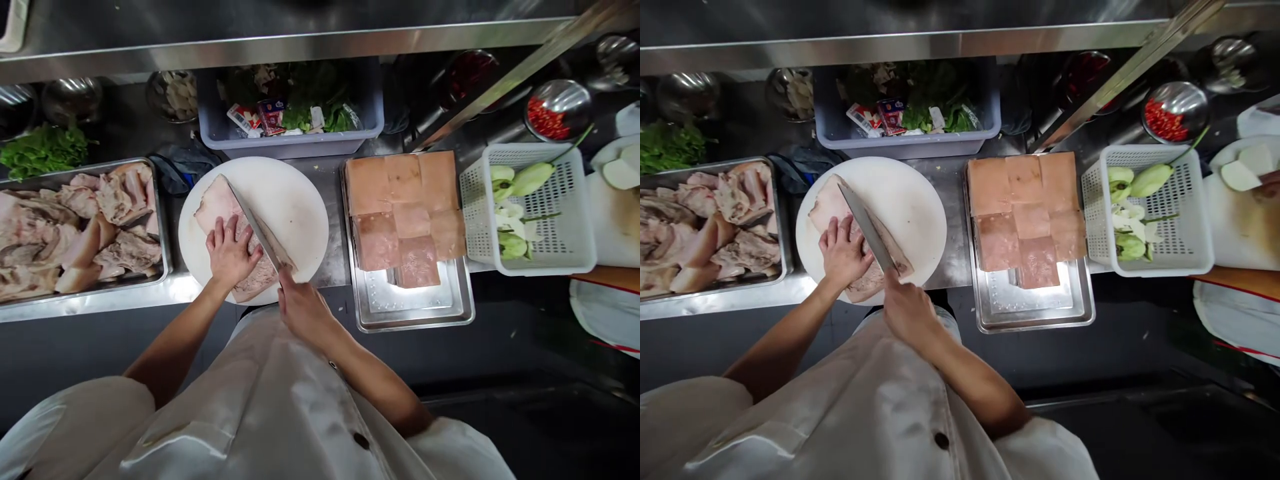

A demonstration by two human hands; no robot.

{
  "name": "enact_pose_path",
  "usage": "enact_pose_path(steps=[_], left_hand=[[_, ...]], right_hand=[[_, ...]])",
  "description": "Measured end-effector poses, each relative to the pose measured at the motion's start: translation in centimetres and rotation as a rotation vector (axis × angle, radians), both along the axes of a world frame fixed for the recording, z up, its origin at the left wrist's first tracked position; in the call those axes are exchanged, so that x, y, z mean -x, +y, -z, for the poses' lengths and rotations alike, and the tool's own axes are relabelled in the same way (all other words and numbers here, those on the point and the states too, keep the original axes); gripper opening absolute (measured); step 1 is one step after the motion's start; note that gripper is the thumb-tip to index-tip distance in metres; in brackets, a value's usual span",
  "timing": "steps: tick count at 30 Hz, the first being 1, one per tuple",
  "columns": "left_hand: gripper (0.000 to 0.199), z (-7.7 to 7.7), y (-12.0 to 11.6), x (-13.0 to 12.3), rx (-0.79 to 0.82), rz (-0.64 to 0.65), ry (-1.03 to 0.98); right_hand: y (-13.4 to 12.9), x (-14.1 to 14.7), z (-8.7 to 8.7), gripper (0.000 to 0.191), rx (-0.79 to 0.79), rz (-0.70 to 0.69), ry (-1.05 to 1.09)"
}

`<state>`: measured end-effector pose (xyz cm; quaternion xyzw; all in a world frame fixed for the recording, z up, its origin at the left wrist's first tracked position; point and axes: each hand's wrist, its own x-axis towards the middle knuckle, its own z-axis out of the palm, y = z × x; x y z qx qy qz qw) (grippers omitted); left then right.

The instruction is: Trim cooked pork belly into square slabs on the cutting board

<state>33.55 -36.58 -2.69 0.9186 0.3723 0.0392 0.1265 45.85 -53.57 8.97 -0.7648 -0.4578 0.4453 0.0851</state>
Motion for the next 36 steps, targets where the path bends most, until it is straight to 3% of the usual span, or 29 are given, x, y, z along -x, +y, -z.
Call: enact_pose_path(steps=[2,7,9,12,14,19,21,23,27,29,33,36], left_hand=[[0.053,0.1,0.1,0.0,-0.007,-0.003,0.002],[0.052,0.2,0.1,-0.1,-0.025,-0.029,0.008],[0.053,0.1,0.0,-0.1,-0.030,-0.031,0.020],[0.055,0.0,-0.2,-0.2,-0.042,-0.035,0.032],[0.056,0.0,-0.2,-0.2,-0.041,-0.039,0.031],[0.057,0.0,-0.2,-0.2,-0.025,-0.039,0.027],[0.058,0.0,-0.3,-0.2,-0.018,-0.038,0.033],[0.060,0.0,-0.2,-0.2,-0.013,-0.043,0.034],[0.060,-0.3,-0.1,-0.3,-0.003,-0.039,0.034],[0.059,-0.7,-0.6,-0.1,0.005,-0.011,0.032],[0.063,-1.1,-3.3,0.7,0.046,0.086,0.030],[0.066,-0.5,-5.1,1.4,0.041,0.109,0.022]], right_hand=[[0.4,-0.2,0.2,0.042,0.012,-0.011,0.003],[5.1,-1.7,1.6,0.032,-0.191,-0.017,-0.015],[4.7,-1.6,1.6,0.030,-0.201,-0.015,-0.007],[1.5,-0.9,1.2,0.034,-0.085,-0.020,0.015],[0.8,-0.8,1.3,0.034,-0.044,-0.020,0.023],[7.0,-2.5,2.6,0.031,-0.131,0.012,0.011],[8.0,-2.6,2.4,0.031,-0.133,0.008,0.007],[6.1,-2.1,1.4,0.032,-0.095,0.000,0.010],[-1.6,-0.2,-1.2,0.039,0.076,-0.011,0.005],[-3.3,0.4,-1.6,0.039,0.127,-0.017,0.008],[-0.6,-0.2,0.4,0.036,0.028,-0.004,-0.011],[0.8,-0.9,1.7,0.033,-0.057,0.025,-0.032]])
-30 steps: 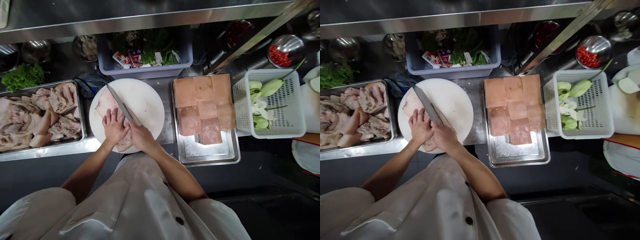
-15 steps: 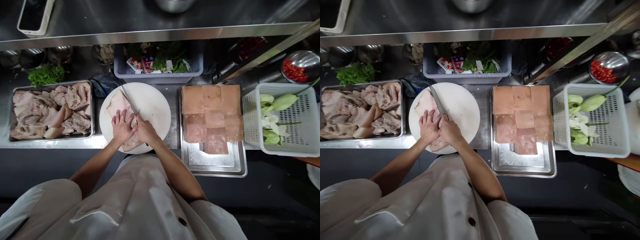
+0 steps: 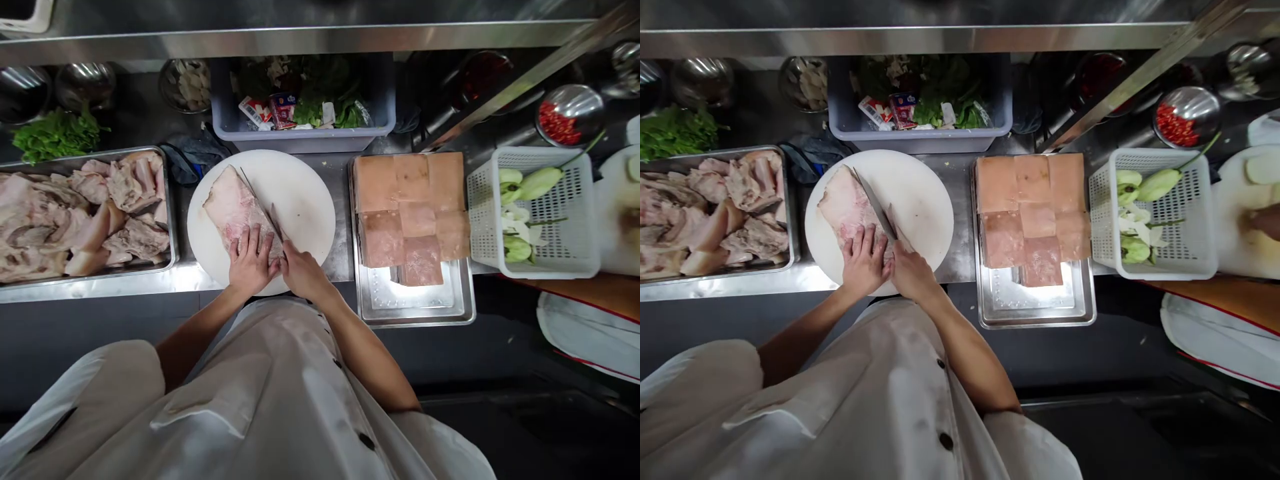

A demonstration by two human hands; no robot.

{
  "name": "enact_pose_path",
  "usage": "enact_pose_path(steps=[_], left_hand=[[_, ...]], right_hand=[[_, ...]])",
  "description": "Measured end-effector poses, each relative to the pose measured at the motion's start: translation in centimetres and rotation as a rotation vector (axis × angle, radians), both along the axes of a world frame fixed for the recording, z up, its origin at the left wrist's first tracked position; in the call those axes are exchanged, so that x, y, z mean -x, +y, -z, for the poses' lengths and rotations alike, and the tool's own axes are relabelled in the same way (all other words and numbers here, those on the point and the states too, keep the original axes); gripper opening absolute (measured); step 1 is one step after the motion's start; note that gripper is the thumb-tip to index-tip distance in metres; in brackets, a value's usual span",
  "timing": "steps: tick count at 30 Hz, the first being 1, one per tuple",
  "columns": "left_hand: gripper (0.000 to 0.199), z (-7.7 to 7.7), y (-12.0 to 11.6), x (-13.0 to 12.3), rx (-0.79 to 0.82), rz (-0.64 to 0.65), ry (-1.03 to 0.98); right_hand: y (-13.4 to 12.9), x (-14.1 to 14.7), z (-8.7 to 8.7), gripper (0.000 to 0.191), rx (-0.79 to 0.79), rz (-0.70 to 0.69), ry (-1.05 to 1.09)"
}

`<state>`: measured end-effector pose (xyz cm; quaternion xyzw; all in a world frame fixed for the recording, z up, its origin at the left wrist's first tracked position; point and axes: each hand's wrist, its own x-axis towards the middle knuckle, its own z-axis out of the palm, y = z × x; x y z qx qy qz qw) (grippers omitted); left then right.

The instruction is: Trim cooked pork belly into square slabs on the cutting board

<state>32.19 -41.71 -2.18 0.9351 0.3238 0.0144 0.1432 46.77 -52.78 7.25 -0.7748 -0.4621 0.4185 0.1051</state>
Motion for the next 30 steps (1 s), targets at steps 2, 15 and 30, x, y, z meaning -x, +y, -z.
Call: enact_pose_path(steps=[2,15,30], left_hand=[[0.067,0.5,-0.5,0.2,-0.016,-0.014,-0.011],[0.067,0.8,-0.4,0.1,0.007,-0.046,-0.020],[0.068,1.1,-0.4,0.0,0.006,-0.058,-0.019]], right_hand=[[-1.5,0.2,-0.3,0.032,0.012,0.000,0.009],[-3.7,1.1,1.9,0.036,0.017,0.009,0.002],[-9.1,3.2,2.6,0.034,0.123,0.037,-0.004]])
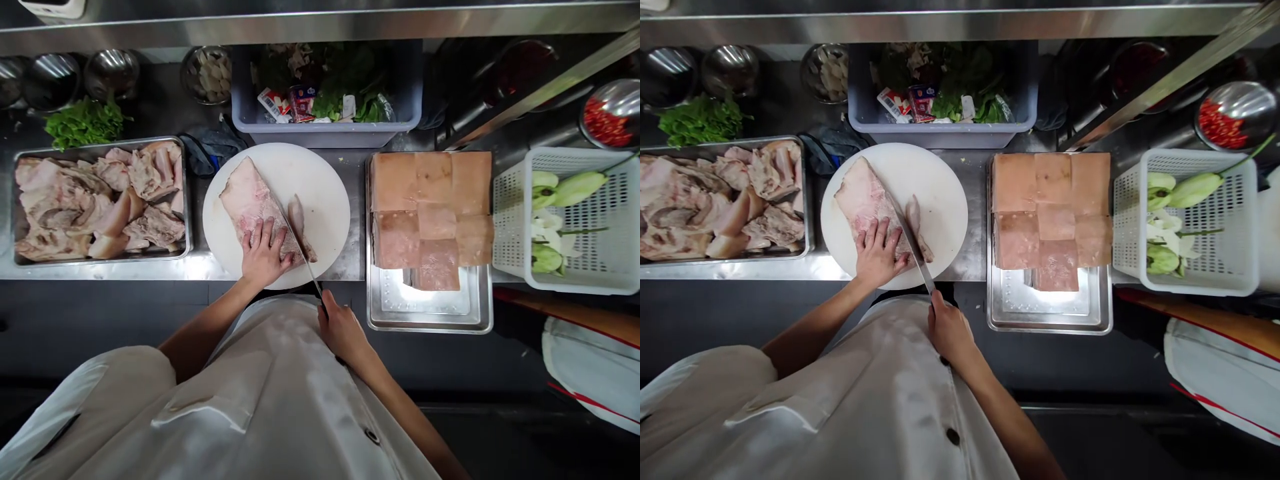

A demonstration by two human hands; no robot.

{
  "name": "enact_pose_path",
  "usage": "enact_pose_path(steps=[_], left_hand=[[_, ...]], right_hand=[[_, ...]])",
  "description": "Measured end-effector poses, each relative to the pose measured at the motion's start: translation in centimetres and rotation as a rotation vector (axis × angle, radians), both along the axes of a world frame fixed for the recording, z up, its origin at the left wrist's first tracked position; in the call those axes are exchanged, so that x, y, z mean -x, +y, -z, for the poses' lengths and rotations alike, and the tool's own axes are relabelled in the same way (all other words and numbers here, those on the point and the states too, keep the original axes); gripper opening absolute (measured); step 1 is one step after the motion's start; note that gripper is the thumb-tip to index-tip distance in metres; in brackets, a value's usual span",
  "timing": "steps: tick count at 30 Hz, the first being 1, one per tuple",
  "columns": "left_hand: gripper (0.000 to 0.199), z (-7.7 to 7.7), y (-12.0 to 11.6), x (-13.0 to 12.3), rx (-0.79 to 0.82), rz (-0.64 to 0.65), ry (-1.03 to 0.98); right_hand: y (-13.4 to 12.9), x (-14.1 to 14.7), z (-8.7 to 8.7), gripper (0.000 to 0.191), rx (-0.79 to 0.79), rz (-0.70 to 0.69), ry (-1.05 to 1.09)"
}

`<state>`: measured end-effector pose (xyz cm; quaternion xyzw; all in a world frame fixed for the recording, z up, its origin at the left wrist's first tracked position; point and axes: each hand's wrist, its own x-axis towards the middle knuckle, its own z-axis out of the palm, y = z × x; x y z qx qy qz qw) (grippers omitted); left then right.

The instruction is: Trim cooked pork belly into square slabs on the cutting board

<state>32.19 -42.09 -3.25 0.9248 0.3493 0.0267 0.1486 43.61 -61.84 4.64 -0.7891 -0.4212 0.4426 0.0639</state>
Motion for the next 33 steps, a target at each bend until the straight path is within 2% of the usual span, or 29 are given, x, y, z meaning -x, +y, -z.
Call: enact_pose_path(steps=[2,6,8,10,12,14,17,19,23,28,30,33], left_hand=[[0.067,0.0,0.0,0.0,0.013,-0.001,-0.018],[0.067,-0.1,0.0,-0.1,0.011,-0.003,-0.026],[0.066,-0.1,0.0,0.0,0.017,0.001,-0.038],[0.062,-0.1,0.3,0.5,0.039,0.008,-0.094],[0.054,0.2,0.8,1.5,0.067,-0.015,-0.208],[0.049,0.6,1.7,3.0,0.072,-0.150,-0.354],[0.043,1.6,3.2,6.0,0.079,-0.470,-0.511],[0.035,2.1,3.8,7.9,0.112,-0.563,-0.535],[0.023,2.4,3.7,9.7,0.144,-0.496,-0.526],[0.023,2.4,2.5,8.7,0.174,-0.385,-0.584],[0.024,2.5,2.1,8.3,0.194,-0.349,-0.591],[0.025,3.0,1.6,8.2,0.191,-0.309,-0.564]], right_hand=[[0.3,0.0,0.6,0.033,-0.015,0.004,-0.012],[5.4,-3.1,2.9,0.038,-0.171,0.050,0.002],[6.9,-5.3,3.6,0.037,-0.226,0.097,0.027],[6.8,-6.6,3.6,0.037,-0.253,0.120,-0.016],[5.6,-6.7,3.5,0.039,-0.267,0.115,-0.107],[4.1,-6.1,3.3,0.039,-0.266,0.098,-0.154],[2.5,-4.9,3.3,0.035,-0.251,0.081,-0.156],[2.1,-4.3,3.0,0.033,-0.234,0.080,-0.165],[1.9,-2.7,1.0,0.032,-0.200,0.107,-0.188],[2.1,0.7,-2.5,0.034,-0.257,0.090,-0.103],[2.8,2.0,-3.2,0.032,-0.248,0.036,-0.044],[4.1,3.8,-3.4,0.029,-0.206,-0.047,0.003]])
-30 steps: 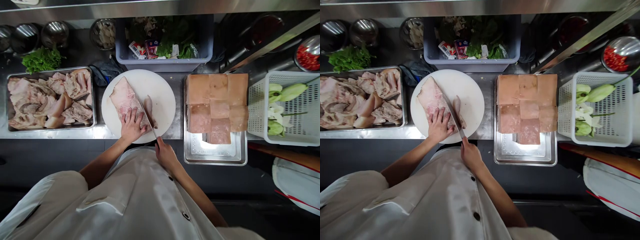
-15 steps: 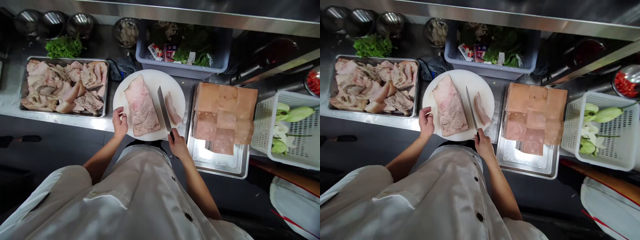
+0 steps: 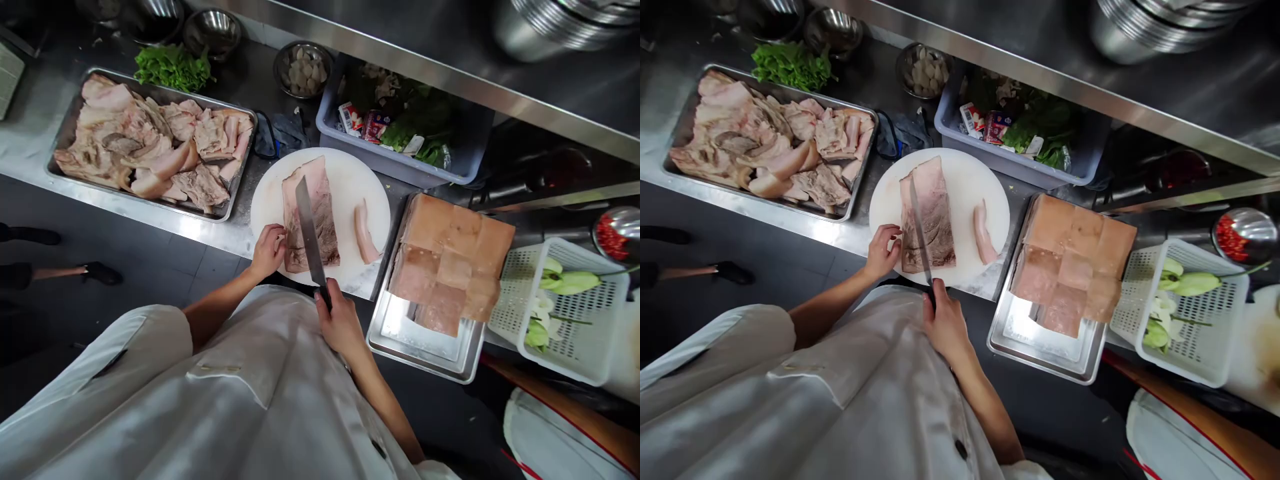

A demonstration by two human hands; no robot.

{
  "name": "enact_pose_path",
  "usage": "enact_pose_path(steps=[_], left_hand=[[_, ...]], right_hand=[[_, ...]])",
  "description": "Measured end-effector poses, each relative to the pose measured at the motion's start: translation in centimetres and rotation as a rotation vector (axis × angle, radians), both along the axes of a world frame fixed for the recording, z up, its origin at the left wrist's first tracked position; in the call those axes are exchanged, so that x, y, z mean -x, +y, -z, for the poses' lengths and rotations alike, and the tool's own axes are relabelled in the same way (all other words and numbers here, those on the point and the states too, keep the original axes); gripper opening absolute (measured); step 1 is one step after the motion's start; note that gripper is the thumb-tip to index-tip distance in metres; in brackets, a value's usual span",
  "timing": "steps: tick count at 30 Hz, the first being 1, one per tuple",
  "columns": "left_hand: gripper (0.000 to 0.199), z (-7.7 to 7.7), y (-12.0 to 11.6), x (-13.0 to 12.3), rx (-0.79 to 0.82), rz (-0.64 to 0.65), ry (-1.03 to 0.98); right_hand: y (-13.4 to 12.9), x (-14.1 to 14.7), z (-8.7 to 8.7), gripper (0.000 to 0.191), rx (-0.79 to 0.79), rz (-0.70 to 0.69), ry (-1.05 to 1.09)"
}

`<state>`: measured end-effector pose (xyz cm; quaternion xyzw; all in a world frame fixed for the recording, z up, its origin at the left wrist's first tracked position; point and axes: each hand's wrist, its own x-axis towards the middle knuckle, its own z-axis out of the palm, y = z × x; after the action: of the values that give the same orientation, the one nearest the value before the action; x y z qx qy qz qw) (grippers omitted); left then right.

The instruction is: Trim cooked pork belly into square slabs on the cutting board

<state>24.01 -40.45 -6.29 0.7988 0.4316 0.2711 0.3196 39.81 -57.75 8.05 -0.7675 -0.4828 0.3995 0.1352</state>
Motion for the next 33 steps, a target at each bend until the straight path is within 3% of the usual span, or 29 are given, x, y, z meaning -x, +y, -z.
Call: enact_pose_path(steps=[4,8,14,16,18,20,23,26,29,33], left_hand=[[0.023,0.9,-0.2,0.3,-0.019,0.058,0.001],[0.022,1.4,0.0,0.3,0.028,0.102,-0.071],[0.022,1.5,1.3,0.7,0.148,-0.026,-0.153],[0.024,0.8,2.1,0.7,0.091,-0.024,-0.144],[0.026,-0.5,2.9,-0.5,-0.038,0.060,-0.117],[0.025,-2.2,3.5,-3.3,-0.175,0.243,-0.052],[0.024,-4.1,3.4,-10.3,-0.322,0.630,0.124],[0.026,-4.0,2.4,-18.3,-0.424,0.959,0.265],[0.022,-2.9,1.8,-24.1,-0.469,1.077,0.371],[0.028,-3.2,2.6,-27.4,-0.324,1.029,0.574]], right_hand=[[0.9,1.9,0.4,0.030,0.048,-0.034,-0.011],[0.4,2.8,0.3,0.031,0.012,0.045,-0.020],[-2.9,1.3,0.2,0.035,-0.078,0.354,-0.048],[-4.7,0.2,0.4,0.035,-0.096,0.481,-0.052],[-6.6,-1.0,0.7,0.033,-0.126,0.599,-0.051],[-8.2,-2.1,1.0,0.033,-0.163,0.717,-0.049],[-9.7,-3.5,1.4,0.036,-0.223,0.892,0.025],[-10.3,-4.3,1.7,0.044,-0.289,1.019,0.188],[-10.8,-4.7,2.3,0.049,-0.311,1.072,0.305],[-12.1,-5.1,3.5,0.052,-0.299,1.093,0.357]])
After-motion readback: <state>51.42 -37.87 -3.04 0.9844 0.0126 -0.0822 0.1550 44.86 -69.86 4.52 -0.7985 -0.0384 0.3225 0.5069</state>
